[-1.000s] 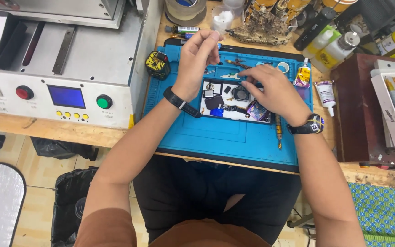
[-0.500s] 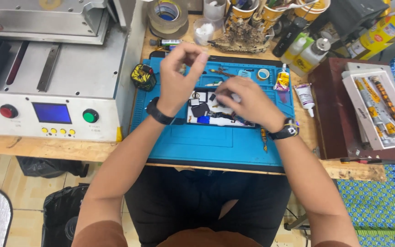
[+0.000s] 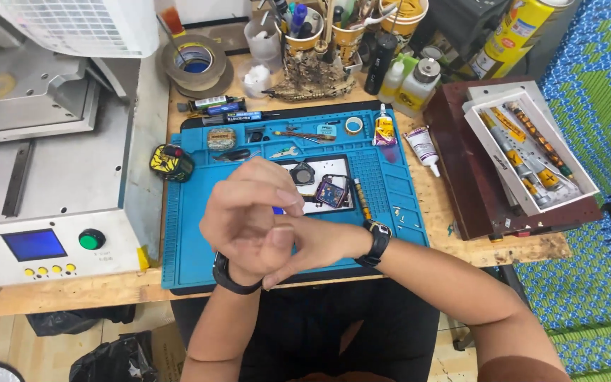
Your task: The person sits at a workbench and uses tweezers to manipulate small components on a disassembled electronic device. They apply a liquid from a bottle onto a cotton swab and use it to clean the device's circuit board.
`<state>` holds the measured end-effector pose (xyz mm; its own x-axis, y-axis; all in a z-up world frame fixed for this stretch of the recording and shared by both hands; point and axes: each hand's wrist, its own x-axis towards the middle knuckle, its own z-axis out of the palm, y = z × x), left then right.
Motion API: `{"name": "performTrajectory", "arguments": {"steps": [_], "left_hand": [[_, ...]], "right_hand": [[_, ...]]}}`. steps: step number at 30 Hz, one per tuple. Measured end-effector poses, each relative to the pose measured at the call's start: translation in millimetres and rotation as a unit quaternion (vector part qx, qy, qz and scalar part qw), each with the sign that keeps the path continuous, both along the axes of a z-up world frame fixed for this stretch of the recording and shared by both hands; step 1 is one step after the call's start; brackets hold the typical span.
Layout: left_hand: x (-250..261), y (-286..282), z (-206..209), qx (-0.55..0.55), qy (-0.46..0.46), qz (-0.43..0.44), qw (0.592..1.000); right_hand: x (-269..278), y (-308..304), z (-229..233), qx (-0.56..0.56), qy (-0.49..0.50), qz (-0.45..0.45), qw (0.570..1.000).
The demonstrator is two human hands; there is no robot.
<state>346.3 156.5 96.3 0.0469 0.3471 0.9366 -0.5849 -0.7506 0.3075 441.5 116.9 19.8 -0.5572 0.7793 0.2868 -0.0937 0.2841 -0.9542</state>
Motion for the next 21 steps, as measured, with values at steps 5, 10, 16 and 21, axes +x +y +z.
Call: {"name": "performTrajectory", "arguments": {"steps": [5, 10, 16, 21], "left_hand": [[5.6, 8.9, 8.7, -0.100, 0.002, -0.172, 0.980], [17.1, 1.5, 7.9, -0.158, -0.001, -0.284, 0.946], [14.4, -0.5, 9.4, -0.099, 0.171, -0.155, 0.968], [0.2, 28.0, 23.5, -0.105, 0.204, -0.092, 0.969]], "right_hand": [[1.6, 4.3, 10.8, 0.010, -0.007, 0.030, 0.999], [-0.5, 10.7, 22.3, 0.022, 0.004, 0.019, 1.000], [5.8, 7.6, 51.5, 0.011, -0.161, -0.026, 0.987], [27.4, 10.2, 63.8, 0.000, -0.291, -0.058, 0.955]]}}
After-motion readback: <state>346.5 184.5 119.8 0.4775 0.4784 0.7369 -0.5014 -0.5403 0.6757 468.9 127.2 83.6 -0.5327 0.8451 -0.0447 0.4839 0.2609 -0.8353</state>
